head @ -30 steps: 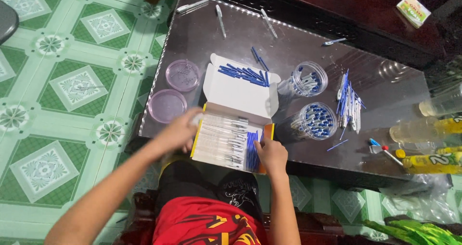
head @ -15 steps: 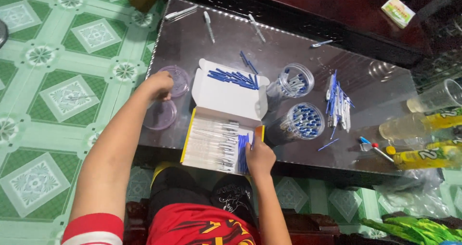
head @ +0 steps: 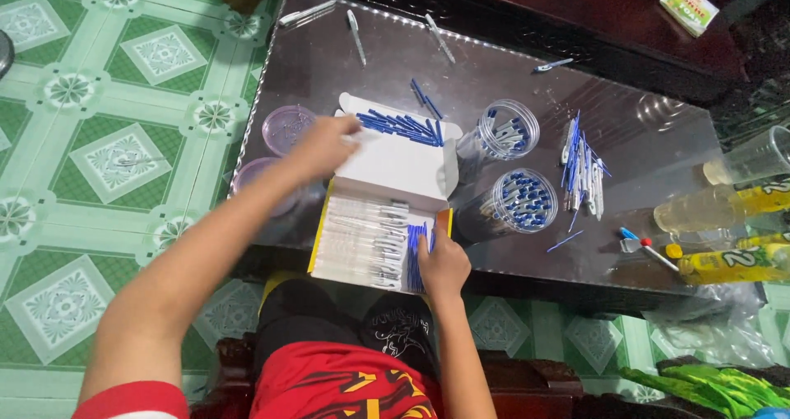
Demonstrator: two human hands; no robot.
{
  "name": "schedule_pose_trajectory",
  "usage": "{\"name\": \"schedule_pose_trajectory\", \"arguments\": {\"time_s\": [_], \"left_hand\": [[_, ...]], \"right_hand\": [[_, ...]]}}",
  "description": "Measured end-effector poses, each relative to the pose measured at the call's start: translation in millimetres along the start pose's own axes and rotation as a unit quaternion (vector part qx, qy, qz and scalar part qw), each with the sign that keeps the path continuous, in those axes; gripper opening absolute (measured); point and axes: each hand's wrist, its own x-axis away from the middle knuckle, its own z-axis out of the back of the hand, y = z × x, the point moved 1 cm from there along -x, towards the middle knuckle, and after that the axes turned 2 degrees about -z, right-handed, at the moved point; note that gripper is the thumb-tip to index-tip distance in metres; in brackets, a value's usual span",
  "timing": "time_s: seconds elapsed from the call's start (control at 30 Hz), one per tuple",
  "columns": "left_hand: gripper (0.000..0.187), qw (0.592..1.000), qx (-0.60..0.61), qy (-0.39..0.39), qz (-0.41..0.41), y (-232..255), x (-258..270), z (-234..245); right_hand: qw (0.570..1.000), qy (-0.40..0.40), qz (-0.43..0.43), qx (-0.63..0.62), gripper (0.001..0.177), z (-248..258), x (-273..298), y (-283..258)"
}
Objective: Assembling ballpoint pens by inserting ink refills into pen bodies and organizing them into a cardboard box.
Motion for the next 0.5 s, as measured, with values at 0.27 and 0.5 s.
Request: {"name": "schedule_pose_trajectory", "arguments": {"time_s": [0.27, 0.5], "left_hand": [[0.020, 0.971, -0.061, -0.116, -0.201, 6, 19, -118], [0.014, 0.935, -0.207, -0.150, -0.245, -21, 49, -168]], "right_hand": [[0.996, 0.007, -0.028, -0.088, 0.026, -2, -1, 8], [0.948, 0.233, 0.063, -0.209, 0.024, -12, 3, 29]]}}
